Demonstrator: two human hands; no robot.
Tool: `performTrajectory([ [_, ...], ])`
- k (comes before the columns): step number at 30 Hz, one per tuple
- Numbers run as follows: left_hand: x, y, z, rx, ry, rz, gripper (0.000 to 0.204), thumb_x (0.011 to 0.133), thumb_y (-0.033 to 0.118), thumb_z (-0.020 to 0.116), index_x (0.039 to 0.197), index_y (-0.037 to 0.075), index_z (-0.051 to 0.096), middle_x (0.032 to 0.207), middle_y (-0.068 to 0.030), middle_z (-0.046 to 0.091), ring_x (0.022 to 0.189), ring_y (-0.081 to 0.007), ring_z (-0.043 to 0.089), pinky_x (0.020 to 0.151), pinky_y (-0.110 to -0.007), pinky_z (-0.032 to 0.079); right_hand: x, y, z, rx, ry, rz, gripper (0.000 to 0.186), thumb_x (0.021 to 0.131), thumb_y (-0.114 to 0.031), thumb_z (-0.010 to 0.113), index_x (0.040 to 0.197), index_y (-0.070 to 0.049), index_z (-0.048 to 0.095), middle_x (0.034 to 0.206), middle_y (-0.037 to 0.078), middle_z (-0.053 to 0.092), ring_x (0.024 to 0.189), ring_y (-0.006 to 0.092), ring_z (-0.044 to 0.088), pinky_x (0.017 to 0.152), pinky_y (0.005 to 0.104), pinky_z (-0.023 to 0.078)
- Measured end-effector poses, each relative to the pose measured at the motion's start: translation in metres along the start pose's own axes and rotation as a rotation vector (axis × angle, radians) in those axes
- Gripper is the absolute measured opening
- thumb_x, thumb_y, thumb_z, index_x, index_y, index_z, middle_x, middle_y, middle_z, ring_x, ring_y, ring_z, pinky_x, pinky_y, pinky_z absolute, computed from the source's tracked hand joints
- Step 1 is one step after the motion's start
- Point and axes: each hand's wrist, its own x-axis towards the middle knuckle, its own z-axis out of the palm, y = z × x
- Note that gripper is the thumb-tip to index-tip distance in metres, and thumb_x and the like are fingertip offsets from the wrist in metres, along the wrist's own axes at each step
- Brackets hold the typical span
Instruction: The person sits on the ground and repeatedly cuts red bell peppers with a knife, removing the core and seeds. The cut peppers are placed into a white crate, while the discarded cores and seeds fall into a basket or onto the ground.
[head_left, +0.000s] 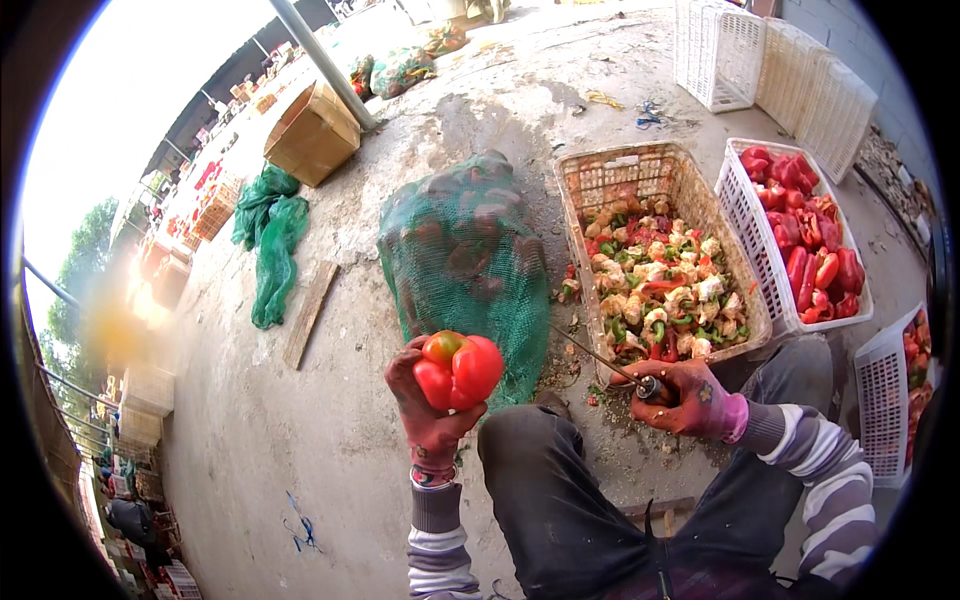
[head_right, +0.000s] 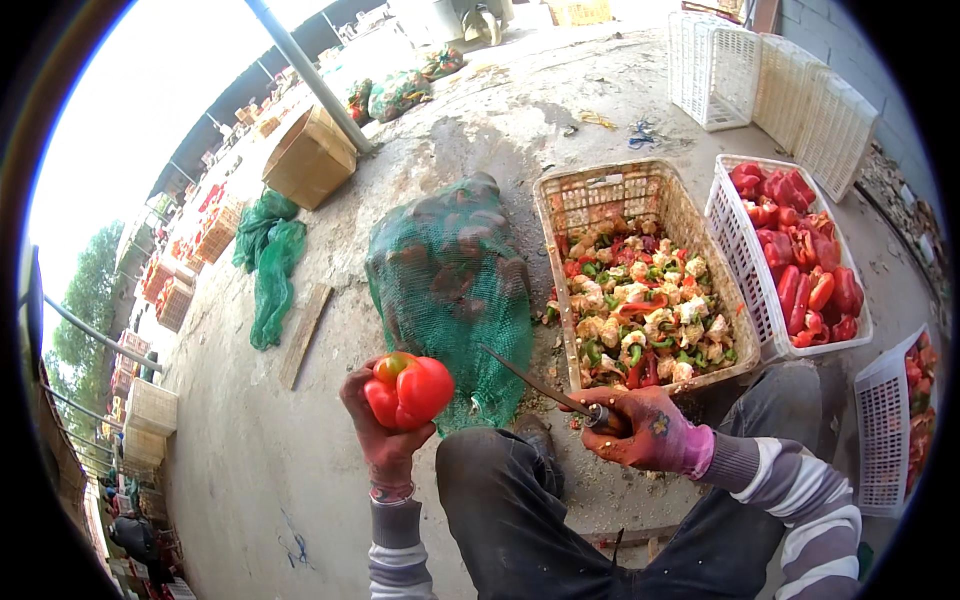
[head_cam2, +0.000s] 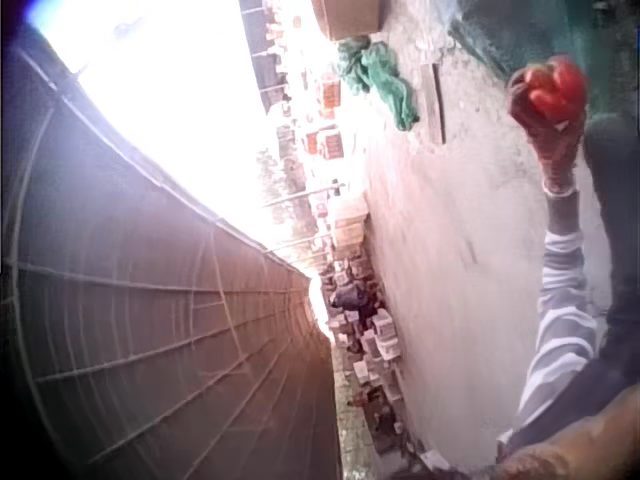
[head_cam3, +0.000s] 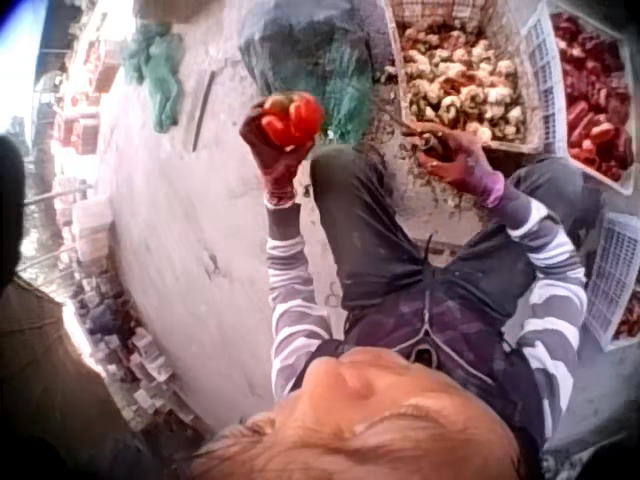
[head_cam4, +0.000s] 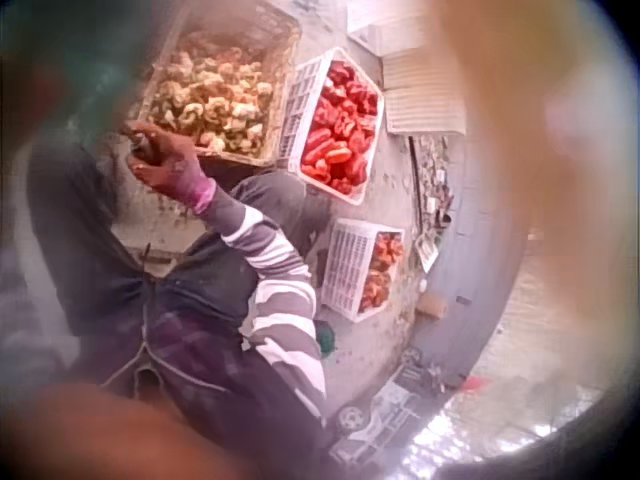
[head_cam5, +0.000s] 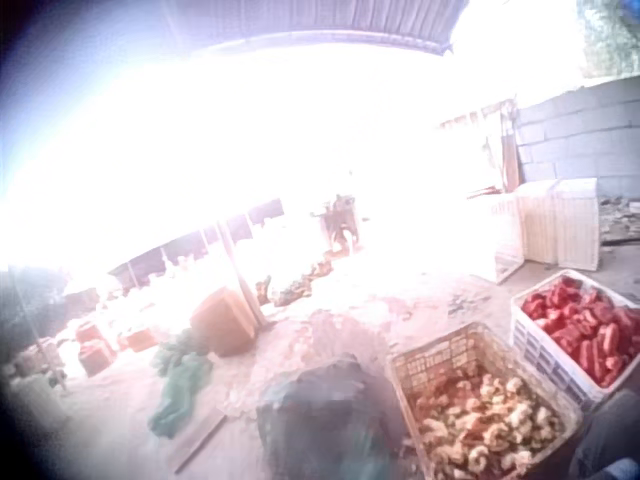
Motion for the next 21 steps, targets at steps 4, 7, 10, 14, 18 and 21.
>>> performTrajectory([
  [4,0.006,0.046,0.028,0.599,0.011,0.375,0.086,0.055,0.012,0.085,0.122,0.01,0.032,0.126,-0.0165,0.042,0.118,-0.0341,0.046,0.099,-0.046,0.04,-0.011,-0.012,-0.01,-0.181,0.029,-0.14,0.045,0.08,-0.011,0.069,0.123,-0.011,0.057,0.052,-0.006,0.037,0.049,0.0033,0.037,0.048,0.0198,0.032],
  [7,0.003,0.062,0.05,0.645,0.033,0.448,0.085,0.056,0.011,0.086,0.122,0.009,0.032,0.123,-0.0173,0.043,0.117,-0.0366,0.047,0.099,-0.047,0.04,-0.02,-0.012,-0.018,-0.188,0.065,-0.25,0.043,0.078,-0.01,0.07,0.12,-0.012,0.059,0.051,-0.006,0.036,0.049,0.0042,0.037,0.047,0.0209,0.032],
  [10,0.001,0.077,0.083,0.393,0.076,0.26,0.083,0.057,0.011,0.086,0.121,0.005,0.033,0.118,-0.0145,0.045,0.11,-0.0314,0.051,0.094,-0.044,0.044,-0.026,-0.002,-0.019,-0.17,0.082,-0.343,0.042,0.078,-0.013,0.072,0.117,-0.012,0.059,0.052,-0.005,0.036,0.048,0.0052,0.038,0.046,0.0231,0.032],
  [14,-0.003,0.095,0.128,-0.025,0.098,-0.197,0.076,0.06,0.013,0.084,0.12,0.003,0.038,0.113,-0.0095,0.046,0.102,-0.0211,0.052,0.088,-0.036,0.048,-0.035,0.003,-0.029,-0.181,0.062,-0.35,0.038,0.079,-0.016,0.072,0.115,-0.01,0.06,0.052,-0.002,0.039,0.047,0.0087,0.041,0.046,0.0265,0.034],
  [18,-0.007,0.096,0.158,-0.283,0.041,-0.39,0.071,0.065,0.014,0.08,0.121,0.004,0.038,0.11,-0.0077,0.048,0.102,-0.0198,0.052,0.087,-0.034,0.049,-0.042,0.001,-0.038,-0.128,0.054,-0.272,0.028,0.081,-0.011,0.069,0.109,-0.009,0.063,0.055,-0.004,0.047,0.05,0.0021,0.042,0.05,0.0205,0.037],
  [21,-0.007,0.093,0.172,-0.317,0.023,-0.403,0.072,0.064,0.013,0.081,0.121,0.004,0.038,0.11,-0.0071,0.048,0.103,-0.02,0.052,0.088,-0.034,0.048,-0.046,0.003,-0.044,-0.117,0.05,-0.214,0.023,0.083,-0.012,0.067,0.105,-0.007,0.062,0.06,-0.001,0.052,0.054,0.0053,0.048,0.054,0.0223,0.041],
])
